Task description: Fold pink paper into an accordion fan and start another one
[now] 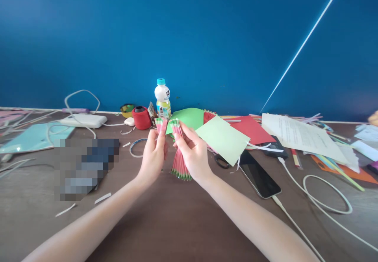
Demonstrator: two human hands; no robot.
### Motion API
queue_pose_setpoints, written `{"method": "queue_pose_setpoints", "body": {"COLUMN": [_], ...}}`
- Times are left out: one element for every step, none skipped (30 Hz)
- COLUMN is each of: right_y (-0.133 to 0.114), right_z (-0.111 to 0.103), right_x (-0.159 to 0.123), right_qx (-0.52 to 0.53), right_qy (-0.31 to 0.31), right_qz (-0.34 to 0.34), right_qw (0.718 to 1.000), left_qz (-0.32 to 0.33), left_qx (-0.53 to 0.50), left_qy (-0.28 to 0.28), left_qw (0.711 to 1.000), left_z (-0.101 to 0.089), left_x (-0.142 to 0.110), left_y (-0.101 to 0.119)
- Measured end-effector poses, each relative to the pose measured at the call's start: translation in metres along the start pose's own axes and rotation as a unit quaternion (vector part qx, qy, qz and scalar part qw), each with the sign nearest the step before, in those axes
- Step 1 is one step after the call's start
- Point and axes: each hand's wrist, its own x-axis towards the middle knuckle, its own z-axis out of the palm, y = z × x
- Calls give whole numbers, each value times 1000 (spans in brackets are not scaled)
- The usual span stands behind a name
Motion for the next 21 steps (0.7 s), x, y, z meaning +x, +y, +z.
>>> {"method": "queue_pose_setpoints", "body": {"right_y": [1, 1, 1, 1, 1, 1, 1, 1, 1, 1, 1, 2, 2, 3, 3, 3, 4, 4, 4, 4, 4], "right_z": [1, 2, 3, 3, 4, 4, 4, 5, 5, 5, 5, 5, 5, 5, 5, 5, 5, 5, 5, 5, 5], "right_x": [-1, -2, -3, -3, -4, -4, -4, -4, -4, -4, -4, -4, -4, -4, -4, -4, -4, -4, -4, -4, -3], "right_qx": [1, 3, 5, 7, 6, 3, -2, -5, -6, -4, 1, 6, 10, 11, 9, 7, 4, 2, 2, 2, 3], "right_qy": [-1, -3, -3, -4, -6, -7, -9, -10, -11, -12, -12, -12, -13, -13, -13, -14, -14, -15, -16, -17, -18], "right_qz": [-5, -10, -13, -17, -19, -19, -18, -17, -16, -14, -13, -12, -10, -8, -7, -6, -5, -4, -4, -4, -2], "right_qw": [1000, 1000, 1000, 1000, 1000, 1000, 1000, 1000, 1000, 1000, 1000, 1000, 1000, 1000, 1000, 1000, 1000, 1000, 1000, 1000, 1000], "left_qz": [10, 27, 45, 55, 62, 66, 68, 69, 68, 67, 67, 66, 66, 68, 69, 69, 68, 67, 65, 63, 62], "left_qx": [17, 43, 69, 85, 96, 102, 105, 107, 108, 108, 106, 103, 98, 92, 85, 79, 73, 69, 67, 66, 67], "left_qy": [6, 15, 26, 30, 34, 36, 39, 39, 39, 39, 37, 34, 32, 30, 28, 26, 24, 23, 21, 21, 21], "left_qw": [1000, 999, 996, 994, 993, 992, 991, 991, 991, 991, 991, 992, 992, 993, 994, 994, 995, 995, 995, 996, 996], "left_z": [1, 1, 2, 2, 3, 3, 3, 4, 4, 5, 5, 5, 6, 6, 6, 6, 6, 6, 6, 6, 6], "left_x": [-1, -2, -3, -3, -4, -5, -6, -6, -7, -7, -7, -8, -8, -8, -8, -8, -8, -8, -9, -9, -9], "left_y": [0, 0, 0, 0, 1, 1, 2, 2, 2, 2, 2, 2, 2, 2, 2, 1, 1, 1, 1, 0, 0]}}
